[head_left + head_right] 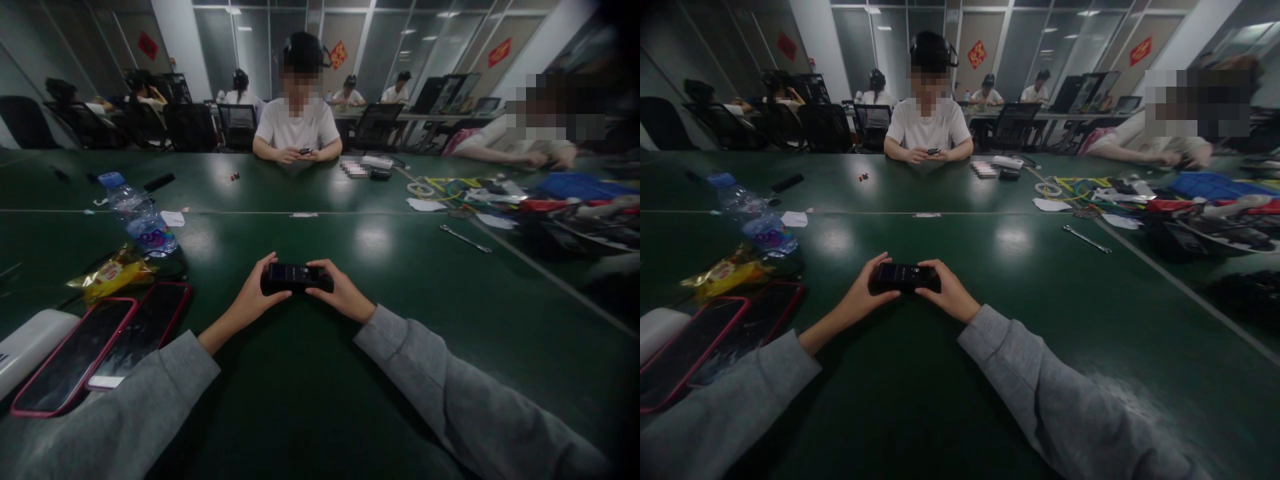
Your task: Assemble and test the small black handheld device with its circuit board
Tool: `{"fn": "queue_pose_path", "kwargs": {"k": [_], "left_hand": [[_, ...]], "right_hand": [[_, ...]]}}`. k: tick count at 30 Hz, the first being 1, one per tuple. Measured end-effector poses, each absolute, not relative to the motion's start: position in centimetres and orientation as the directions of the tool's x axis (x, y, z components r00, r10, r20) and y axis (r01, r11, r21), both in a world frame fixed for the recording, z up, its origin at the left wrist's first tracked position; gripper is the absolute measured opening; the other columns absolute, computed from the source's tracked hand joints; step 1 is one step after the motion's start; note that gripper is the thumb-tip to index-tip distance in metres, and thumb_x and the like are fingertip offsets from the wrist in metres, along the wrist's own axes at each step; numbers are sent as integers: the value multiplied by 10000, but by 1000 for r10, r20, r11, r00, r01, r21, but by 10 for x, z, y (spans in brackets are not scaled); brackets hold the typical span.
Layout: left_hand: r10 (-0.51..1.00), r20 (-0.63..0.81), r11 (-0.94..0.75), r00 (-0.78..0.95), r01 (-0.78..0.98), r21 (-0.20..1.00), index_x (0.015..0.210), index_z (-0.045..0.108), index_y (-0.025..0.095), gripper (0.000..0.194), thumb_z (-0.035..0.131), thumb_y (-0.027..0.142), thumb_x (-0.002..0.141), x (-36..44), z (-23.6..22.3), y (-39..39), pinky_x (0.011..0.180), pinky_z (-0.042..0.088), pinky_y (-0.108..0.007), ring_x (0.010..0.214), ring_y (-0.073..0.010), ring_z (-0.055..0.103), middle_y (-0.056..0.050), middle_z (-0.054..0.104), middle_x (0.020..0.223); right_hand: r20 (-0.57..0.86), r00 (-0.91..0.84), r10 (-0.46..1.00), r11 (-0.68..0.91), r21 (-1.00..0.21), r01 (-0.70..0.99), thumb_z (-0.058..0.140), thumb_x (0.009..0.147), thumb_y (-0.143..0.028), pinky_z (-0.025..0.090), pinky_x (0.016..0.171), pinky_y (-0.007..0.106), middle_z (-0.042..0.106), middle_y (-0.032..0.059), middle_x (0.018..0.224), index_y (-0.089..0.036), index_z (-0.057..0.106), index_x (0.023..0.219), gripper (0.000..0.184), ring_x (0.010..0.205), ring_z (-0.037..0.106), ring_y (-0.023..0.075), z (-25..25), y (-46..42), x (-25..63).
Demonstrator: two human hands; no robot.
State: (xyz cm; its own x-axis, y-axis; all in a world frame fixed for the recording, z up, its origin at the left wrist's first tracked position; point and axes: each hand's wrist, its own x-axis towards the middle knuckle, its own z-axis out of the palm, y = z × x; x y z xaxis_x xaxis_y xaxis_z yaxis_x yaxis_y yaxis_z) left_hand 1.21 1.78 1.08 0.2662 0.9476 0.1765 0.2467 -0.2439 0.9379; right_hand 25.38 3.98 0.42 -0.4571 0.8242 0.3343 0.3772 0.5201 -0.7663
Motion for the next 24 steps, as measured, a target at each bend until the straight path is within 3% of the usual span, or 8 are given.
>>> {"fn": "queue_pose_path", "kwargs": {"k": [9, 13, 18, 21, 24], "left_hand": [[945, 153, -231, 290, 254, 939, 1398, 343, 246, 791, 739, 372, 725, 14, 12, 16, 1057, 329, -514, 1253, -315, 458, -132, 473, 1356], [951, 144, -219, 273, 268, 938, 1372, 364, 235, 731, 714, 386, 749, 13, 12, 19, 1025, 367, -499, 1188, -288, 515, -121, 538, 1264], [934, 142, -252, 328, 322, 913, 1350, 376, 224, 742, 740, 381, 722, 13, 10, 23, 1011, 392, -477, 1150, -257, 542, -105, 567, 1219], [931, 128, -246, 341, 330, 911, 1342, 392, 231, 723, 738, 384, 725, 13, 11, 22, 1010, 398, -467, 1160, -253, 536, -102, 559, 1223], [934, 110, -228, 340, 330, 916, 1336, 406, 238, 698, 729, 386, 735, 14, 14, 21, 1018, 394, -462, 1174, -253, 525, -101, 550, 1234]], "right_hand": [[399, -491, 774, 604, -698, 385, 695, 776, -229, 471, 955, 468, 527, 80, 1176, -235, 439, 1218, 511, 1103, 543, 238, 5, 36, 252], [391, -525, 756, 599, -737, 313, 697, 766, -211, 483, 934, 448, 521, 79, 1155, -234, 433, 1186, 496, 1075, 552, 235, 1, 37, 251], [330, -549, 767, 512, -832, 215, 713, 762, -229, 469, 953, 448, 516, 76, 1173, -251, 432, 1166, 492, 1082, 560, 231, 3, 38, 252], [262, -556, 789, 415, -895, 167, 769, 719, -284, 424, 1012, 466, 534, 68, 1166, -260, 421, 1214, 605, 1130, 549, 237, 9, 39, 253], [152, -553, 819, 243, -965, 95, 681, 806, -370, 391, 1043, 491, 567, 78, 1162, -259, 395, 1276, 561, 1151, 558, 231, 11, 43, 256]]}}
